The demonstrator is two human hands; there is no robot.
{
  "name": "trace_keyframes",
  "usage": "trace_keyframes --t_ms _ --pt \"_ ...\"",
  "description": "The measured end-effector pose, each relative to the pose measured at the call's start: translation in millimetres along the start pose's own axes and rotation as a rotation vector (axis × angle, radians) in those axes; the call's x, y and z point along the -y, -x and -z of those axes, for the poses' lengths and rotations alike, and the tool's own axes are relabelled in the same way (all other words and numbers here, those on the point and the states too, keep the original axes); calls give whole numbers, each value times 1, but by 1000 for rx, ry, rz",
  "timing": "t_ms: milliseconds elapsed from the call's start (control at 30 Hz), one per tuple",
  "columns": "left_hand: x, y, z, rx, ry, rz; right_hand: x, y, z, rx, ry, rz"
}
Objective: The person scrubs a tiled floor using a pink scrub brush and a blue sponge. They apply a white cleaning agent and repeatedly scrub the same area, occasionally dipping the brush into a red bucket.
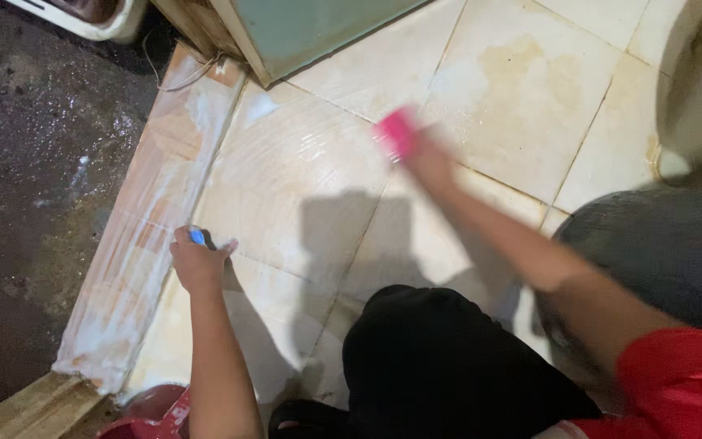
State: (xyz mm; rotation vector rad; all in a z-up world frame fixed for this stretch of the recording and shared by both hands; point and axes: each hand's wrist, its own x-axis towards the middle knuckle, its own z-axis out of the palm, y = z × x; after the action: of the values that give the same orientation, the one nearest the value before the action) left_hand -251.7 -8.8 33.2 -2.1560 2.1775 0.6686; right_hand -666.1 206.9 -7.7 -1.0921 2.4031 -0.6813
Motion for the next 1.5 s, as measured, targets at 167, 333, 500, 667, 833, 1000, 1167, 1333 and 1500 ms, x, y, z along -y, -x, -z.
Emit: trace_keyframes --t_ms 167,333,500,667,833,1000,1167,1333,1500 --pt "2 -3 -6 -10 2 -9 -117 -64 150 -320 255 -439" --pt "0 -9 -10 -17 -63 -14 -53 -133 47 -378 156 -264" --pt "-3 -8 -9 3 -45 15 109 -101 -95 124 202 177" --pt "-2 -8 -4 19 -64 -11 138 -108 -55 109 106 272" --pt "-2 -17 -8 109 -136 64 8 -131 67 -239 11 -38" --pt "-44 -30 -24 -18 -27 -172 -17 -135 79 -363 70 -220" --pt "-115 -43 -26 99 -95 -77 97 -108 -34 -36 38 130" --pt "-134 -43 -5 216 -120 115 166 -93 -100 186 93 427" --pt "-128 -40 0 195 -121 67 78 -126 -6 -24 70 -62"
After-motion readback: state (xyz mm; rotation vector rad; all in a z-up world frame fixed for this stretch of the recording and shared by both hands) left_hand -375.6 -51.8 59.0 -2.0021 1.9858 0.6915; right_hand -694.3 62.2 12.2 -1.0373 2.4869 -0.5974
